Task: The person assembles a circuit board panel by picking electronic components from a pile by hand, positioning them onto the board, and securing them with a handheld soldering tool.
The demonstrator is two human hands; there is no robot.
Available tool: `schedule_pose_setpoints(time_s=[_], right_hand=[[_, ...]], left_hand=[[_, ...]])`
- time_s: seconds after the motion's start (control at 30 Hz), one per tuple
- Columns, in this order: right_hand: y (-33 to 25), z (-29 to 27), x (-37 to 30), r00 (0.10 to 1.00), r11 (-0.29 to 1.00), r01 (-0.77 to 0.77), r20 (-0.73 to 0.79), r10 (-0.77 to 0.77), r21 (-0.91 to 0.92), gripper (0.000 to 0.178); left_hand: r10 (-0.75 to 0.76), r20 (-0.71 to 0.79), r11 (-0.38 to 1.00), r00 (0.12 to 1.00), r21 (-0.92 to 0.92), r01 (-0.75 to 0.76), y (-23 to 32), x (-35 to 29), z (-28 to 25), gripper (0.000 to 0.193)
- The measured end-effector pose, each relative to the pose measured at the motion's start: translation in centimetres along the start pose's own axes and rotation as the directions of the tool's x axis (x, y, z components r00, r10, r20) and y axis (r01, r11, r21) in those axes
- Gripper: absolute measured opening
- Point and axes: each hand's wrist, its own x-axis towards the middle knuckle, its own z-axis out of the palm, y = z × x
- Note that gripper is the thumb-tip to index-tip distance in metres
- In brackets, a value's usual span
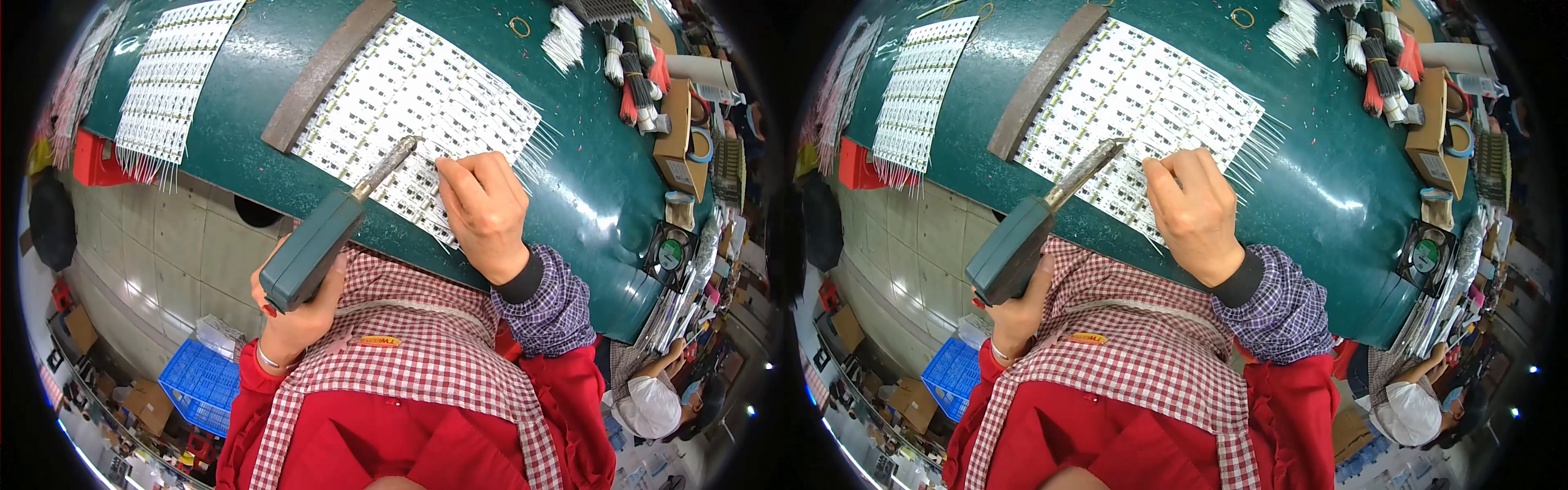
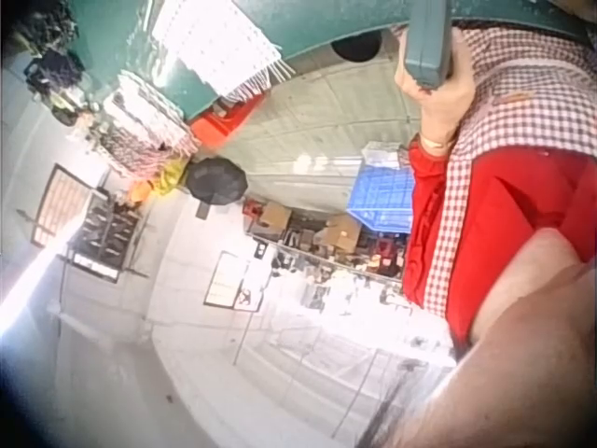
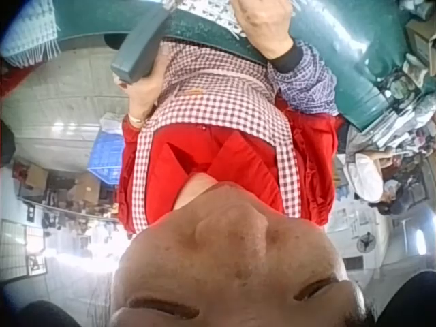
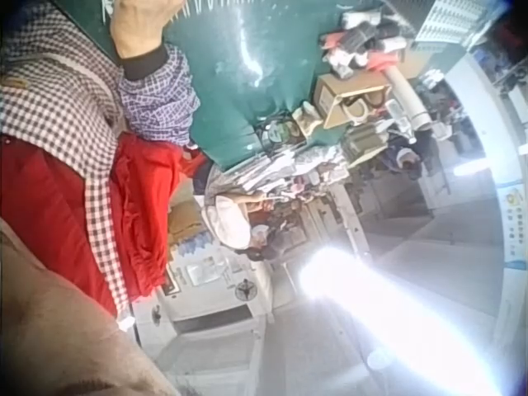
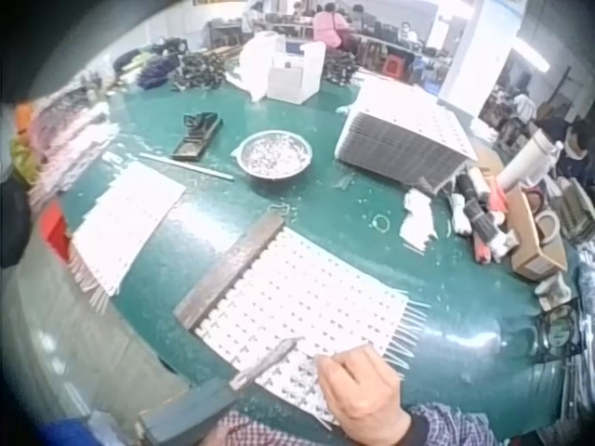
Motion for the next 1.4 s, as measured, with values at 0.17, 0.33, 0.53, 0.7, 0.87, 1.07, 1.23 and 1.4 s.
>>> schedule_pose_setpoints(time_s=[0.17, 0.33, 0.53, 0.7, 0.87, 1.07, 1.23, 1.4], right_hand=[[0.0, -0.2, 0.0, 1.000, 1.000, 0.005, 0.006, -0.005, -0.011, 0.025], [-1.0, -2.2, 0.4, 1.000, 1.000, -0.006, 0.010, 0.006, -0.009, 0.027], [-0.8, -1.5, 1.0, 1.000, 1.000, 0.020, -0.022, -0.019, 0.022, 0.028], [0.0, -0.5, 0.3, 1.000, 1.000, 0.000, -0.002, 0.000, -0.018, 0.027], [-0.3, -0.3, 0.5, 0.999, 0.999, -0.033, 0.015, 0.034, -0.032, 0.028], [-0.2, -0.2, 0.5, 1.000, 0.998, -0.021, 0.011, 0.022, -0.055, 0.028], [-0.4, -0.3, 0.5, 1.000, 0.998, -0.021, 0.015, 0.022, -0.063, 0.028], [-0.3, -0.2, 0.4, 1.000, 0.997, -0.016, 0.021, 0.018, -0.069, 0.028]], left_hand=[[-0.015, -0.021, 1.000, 1.000, -0.004, 0.015, 0.0, -0.1, -0.2, 0.024], [0.056, -0.017, 0.998, 0.998, 0.040, -0.055, -0.5, -0.3, -0.4, 0.024], [0.026, -0.036, 0.999, 0.999, -0.029, -0.027, -0.1, -0.2, -0.4, 0.023], [0.052, -0.029, 0.998, 0.998, -0.020, -0.053, 0.0, -0.3, -0.5, 0.023], [0.009, 0.031, 0.999, 0.999, -0.038, -0.008, 0.2, -0.2, -0.5, 0.021], [-0.013, 0.049, 0.999, 0.999, -0.048, 0.016, 0.0, -0.2, -0.3, 0.019], [0.005, 0.052, 1.000, 0.999, -0.019, -0.004, 0.1, -0.2, -0.4, 0.019], [0.066, 0.010, 0.998, 0.998, 0.014, -0.066, -0.3, -0.5, -0.4, 0.023]])
